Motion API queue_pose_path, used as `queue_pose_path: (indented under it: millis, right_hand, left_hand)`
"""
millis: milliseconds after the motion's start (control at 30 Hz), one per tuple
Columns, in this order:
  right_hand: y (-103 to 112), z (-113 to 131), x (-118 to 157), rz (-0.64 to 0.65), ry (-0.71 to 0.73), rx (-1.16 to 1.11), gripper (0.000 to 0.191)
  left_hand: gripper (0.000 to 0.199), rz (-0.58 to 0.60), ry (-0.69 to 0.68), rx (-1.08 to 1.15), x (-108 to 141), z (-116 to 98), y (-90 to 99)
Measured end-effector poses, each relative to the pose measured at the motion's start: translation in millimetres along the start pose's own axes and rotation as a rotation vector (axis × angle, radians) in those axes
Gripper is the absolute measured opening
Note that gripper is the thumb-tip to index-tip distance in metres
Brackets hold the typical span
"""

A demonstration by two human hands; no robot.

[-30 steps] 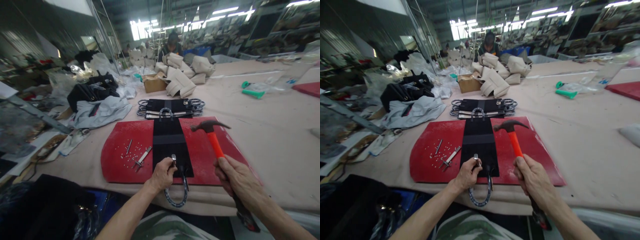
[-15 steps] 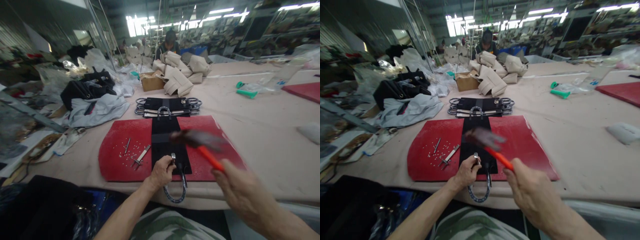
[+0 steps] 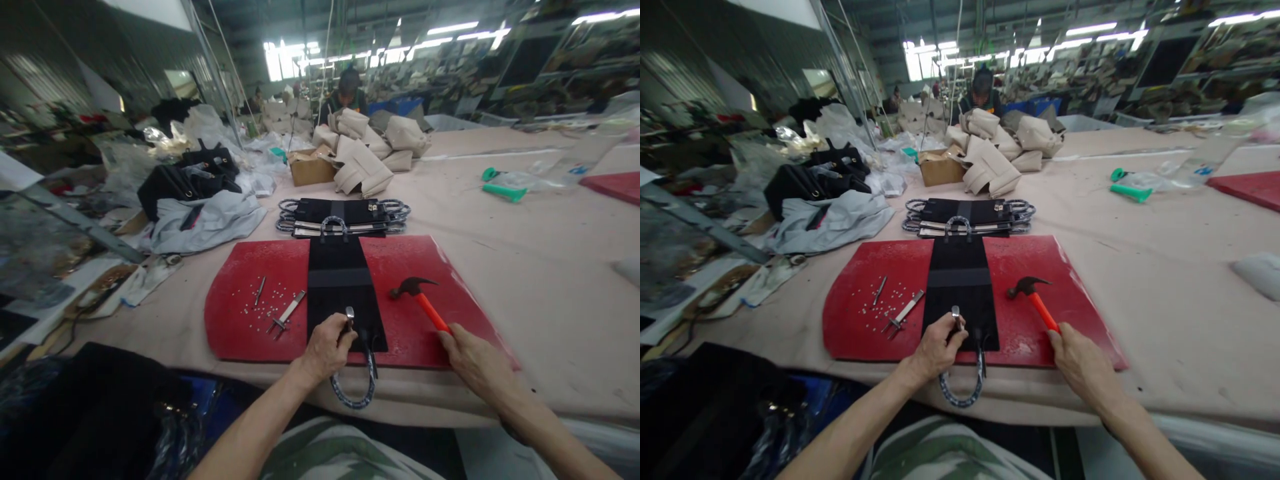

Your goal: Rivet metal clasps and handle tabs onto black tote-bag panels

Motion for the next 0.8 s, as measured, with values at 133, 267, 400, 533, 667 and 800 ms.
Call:
queue_pose_path:
  millis: [133, 267, 400, 533, 667, 800]
  right_hand:
    - [-25, 40, 1, -0.140, 0.323, 0.122, 0.037]
    - [-72, 87, 11, -0.010, 0.534, 0.039, 0.041]
    - [-96, 96, 16, 0.039, 0.508, 0.031, 0.041]
    - [-94, 92, 17, 0.049, 0.513, 0.008, 0.041]
    - [-91, 93, 15, 0.048, 0.511, 0.003, 0.041]
    - [-92, 95, 16, 0.043, 0.518, 0.004, 0.042]
  left_hand:
    - [0.005, -0.002, -0.056, -0.041, 4, -1, -1.6]
    - [0.008, 0.055, -0.070, -0.019, 4, -4, -4.1]
    - [0.017, -0.174, 0.395, 0.190, -6, 25, 29.9]
    - [0.024, -0.242, 0.524, -0.037, -25, 54, 88.8]
    - [0.021, 0.009, 0.646, -0.640, -33, 83, 126.8]
    - [0.026, 0.261, 0.754, -0.888, -24, 93, 127.0]
Point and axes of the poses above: each hand's wrist, its own x-axis away from the middle knuckle, its own y-axis out of the back of the hand, z = x × y, the point moved 5 cm from there along -x, towards the middle knuckle, and after that the axes turned 7 degrees about -x, right-handed, at the moved point
